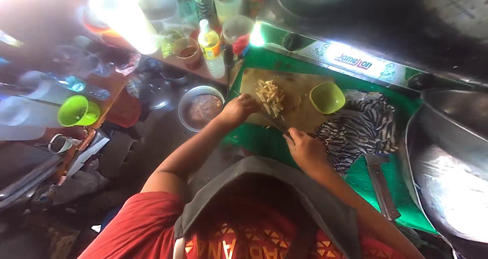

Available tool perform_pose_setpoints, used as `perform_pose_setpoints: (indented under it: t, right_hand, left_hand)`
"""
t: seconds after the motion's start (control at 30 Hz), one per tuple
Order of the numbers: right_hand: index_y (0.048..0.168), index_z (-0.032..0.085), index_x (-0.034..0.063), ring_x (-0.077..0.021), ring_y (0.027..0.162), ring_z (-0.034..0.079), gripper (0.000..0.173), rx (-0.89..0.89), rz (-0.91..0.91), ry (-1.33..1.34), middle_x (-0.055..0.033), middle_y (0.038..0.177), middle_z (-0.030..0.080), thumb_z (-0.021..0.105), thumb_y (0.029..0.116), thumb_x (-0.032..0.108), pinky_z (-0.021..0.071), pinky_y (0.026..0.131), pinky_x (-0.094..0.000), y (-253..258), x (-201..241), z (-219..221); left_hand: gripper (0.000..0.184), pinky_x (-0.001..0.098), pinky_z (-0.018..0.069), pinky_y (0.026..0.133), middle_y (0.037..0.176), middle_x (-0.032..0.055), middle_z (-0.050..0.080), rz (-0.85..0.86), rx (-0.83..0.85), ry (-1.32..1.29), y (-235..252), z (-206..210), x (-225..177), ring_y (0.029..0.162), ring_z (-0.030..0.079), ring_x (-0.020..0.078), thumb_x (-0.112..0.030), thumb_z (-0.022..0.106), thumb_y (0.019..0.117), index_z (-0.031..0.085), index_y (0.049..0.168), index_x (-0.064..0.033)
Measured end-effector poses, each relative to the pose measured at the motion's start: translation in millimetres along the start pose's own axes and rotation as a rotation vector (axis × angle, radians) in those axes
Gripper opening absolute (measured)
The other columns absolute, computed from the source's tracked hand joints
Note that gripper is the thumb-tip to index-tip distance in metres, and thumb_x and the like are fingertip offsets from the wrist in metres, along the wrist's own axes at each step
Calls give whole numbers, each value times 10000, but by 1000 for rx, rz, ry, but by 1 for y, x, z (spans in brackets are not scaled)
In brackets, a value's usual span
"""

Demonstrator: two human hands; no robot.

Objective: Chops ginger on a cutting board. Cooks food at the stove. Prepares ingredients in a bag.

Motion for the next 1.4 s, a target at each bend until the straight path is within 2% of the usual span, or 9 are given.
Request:
perform_pose_setpoints:
  t: [0.27,0.4,0.57,0.77,0.9,1.0,1.13,1.27,1.4]
  right_hand:
    - [1143,731,23,-432,766,727,294,-143,-15,-16,-233,942,732,639,1003,266,573,628,-605,-20,-34,-24]
    - [1209,702,-10,-469,820,729,357,-166,120,14,-259,1021,735,604,1035,286,563,657,-655,-47,-66,-34]
    - [1256,671,-22,-479,884,725,388,-219,274,83,-273,1066,727,649,1016,282,560,725,-663,-49,-82,-25]
    - [1253,682,-42,-543,1108,601,441,-294,286,127,-364,1193,604,746,947,270,509,936,-649,-27,-78,-12]
    - [1228,685,-69,-528,1189,584,482,-423,51,231,-358,1253,603,782,887,258,491,1018,-616,-6,-31,-17]
    - [1393,546,-78,-510,1319,505,800,-314,-45,403,-357,1401,520,889,773,292,445,1103,-594,37,8,5]
    - [1556,367,-6,-572,1468,273,1177,-287,8,362,-394,1588,255,916,651,509,319,1164,-666,93,32,45]
    - [1611,325,100,-534,1518,207,1185,-255,90,206,-344,1644,192,829,701,667,224,1217,-660,133,44,52]
    - [1568,437,167,-472,1485,325,881,-145,140,152,-248,1634,316,794,836,501,300,1179,-656,157,52,46]
  left_hand:
    - [223,384,566,875,1048,77,740,127,-32,-45,25,-9,-5,1038,679,257,7,626,957,796,1034,-115]
    - [219,439,556,897,1041,126,735,-22,-97,-33,47,-10,7,1029,676,315,12,596,974,783,1063,-59]
    - [468,499,428,1121,1321,206,651,-328,231,-136,79,14,6,1298,561,398,119,557,919,651,1355,-25]
    - [529,533,414,1108,1325,216,632,-417,271,-144,96,-10,21,1281,564,392,93,601,862,645,1368,-56]
    - [575,600,409,1096,1396,258,549,-560,452,-64,98,2,54,1331,488,459,11,664,875,573,1439,-62]
    - [451,631,418,1080,1381,273,538,-576,509,-70,95,19,63,1316,494,468,-22,680,873,667,1319,-87]
    - [341,582,422,1088,1329,280,568,-491,527,-185,89,19,58,1275,534,433,-12,658,903,708,1238,-49]
    - [244,559,460,1050,1202,246,649,-351,484,-274,83,25,66,1198,593,403,6,667,898,738,1131,-15]
    - [211,553,507,994,1103,215,705,-433,411,-384,78,16,73,1099,661,371,-20,731,858,737,1064,22]
Point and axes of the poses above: each hand's wrist, its own y-axis towards the middle knuckle, its own z-axis out of the palm, x = y × z, the point moved 6 cm from there along y, towards the middle knuckle
